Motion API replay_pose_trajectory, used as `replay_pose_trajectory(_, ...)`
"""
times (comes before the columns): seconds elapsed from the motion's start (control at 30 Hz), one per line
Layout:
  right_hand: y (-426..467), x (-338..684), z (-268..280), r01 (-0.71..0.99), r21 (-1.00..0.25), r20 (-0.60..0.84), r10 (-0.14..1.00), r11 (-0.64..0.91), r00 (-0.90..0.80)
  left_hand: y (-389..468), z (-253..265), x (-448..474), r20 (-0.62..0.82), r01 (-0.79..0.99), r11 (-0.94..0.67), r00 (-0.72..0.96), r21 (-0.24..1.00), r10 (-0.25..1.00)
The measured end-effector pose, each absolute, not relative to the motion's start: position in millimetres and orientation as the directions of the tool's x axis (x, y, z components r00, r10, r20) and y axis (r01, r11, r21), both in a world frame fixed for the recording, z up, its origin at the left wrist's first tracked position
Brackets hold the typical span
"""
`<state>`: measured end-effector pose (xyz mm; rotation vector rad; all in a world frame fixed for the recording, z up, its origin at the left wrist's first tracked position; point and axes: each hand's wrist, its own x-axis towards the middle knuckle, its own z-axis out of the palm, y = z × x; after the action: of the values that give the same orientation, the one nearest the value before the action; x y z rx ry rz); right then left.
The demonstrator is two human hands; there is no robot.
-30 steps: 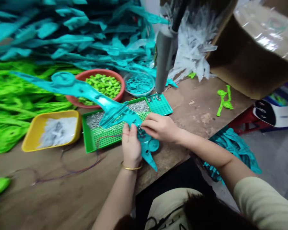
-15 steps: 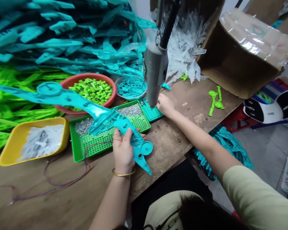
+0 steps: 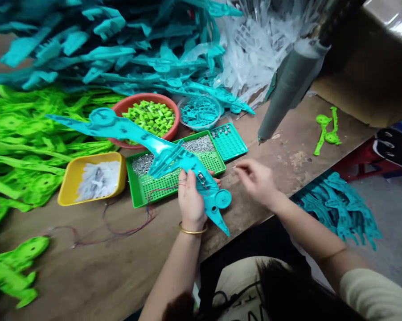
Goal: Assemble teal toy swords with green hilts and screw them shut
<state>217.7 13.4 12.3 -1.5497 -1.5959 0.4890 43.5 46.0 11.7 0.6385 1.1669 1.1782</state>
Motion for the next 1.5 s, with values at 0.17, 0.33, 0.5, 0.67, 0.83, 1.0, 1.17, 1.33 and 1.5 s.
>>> replay_pose_trajectory(0.17, 25.7, 164.9, 15.2, 0.666, -0.494, 0.521, 0.804, 0.559, -0.288, 35.2, 7.3, 46.1, -0.291, -0.320, 0.218, -0.203, 0.922, 0.935)
replay_pose_trajectory(0.33, 25.6, 167.2, 7.5, 0.638, -0.482, 0.477, 0.790, 0.601, -0.384, 21.0, -0.6, 43.8, -0.277, -0.346, 0.193, -0.214, 0.918, 0.937)
replay_pose_trajectory(0.5, 22.2, 173.2, 13.4, 0.370, -0.903, 0.102, 0.947, 0.217, -0.305, 5.0, -0.8, 41.7, -0.265, -0.277, 0.218, -0.147, 0.936, 0.953)
replay_pose_trajectory(0.67, 9.4, 163.2, 9.8, -0.039, -0.921, -0.352, 0.872, -0.387, -0.341, -11.2, 3.5, 42.6, -0.240, -0.143, 0.220, -0.137, 0.965, 0.961)
replay_pose_trajectory(0.83, -4.9, 139.3, 23.4, -0.150, -0.954, -0.207, 0.934, -0.258, -0.293, -23.5, 16.7, 16.5, -0.068, -0.011, 0.068, -0.274, 0.998, 0.959)
replay_pose_trajectory(1.0, -5.0, 146.4, 47.8, -0.012, -0.979, -0.173, 0.869, -0.202, -0.463, -58.1, 38.4, -43.7, -0.037, -0.358, -0.143, -0.451, 0.923, 0.892)
replay_pose_trajectory(1.17, -2.7, 171.9, 39.8, 0.356, -0.927, -0.319, 0.741, -0.115, -0.591, -101.4, 35.4, -94.3, -0.114, -0.362, -0.048, -0.413, 0.931, 0.904)
replay_pose_trajectory(1.33, 6.9, 181.8, 22.6, 0.670, -0.727, -0.369, 0.738, 0.150, -0.565, -104.7, 24.3, -121.7, -0.266, -0.314, 0.094, -0.564, 0.945, 0.782)
replay_pose_trajectory(1.5, 39.6, 182.2, 10.7, 0.850, -0.280, 0.074, 0.893, 0.446, -0.444, -78.7, 35.8, -130.2, -0.353, -0.225, 0.277, -0.461, 0.934, 0.814)
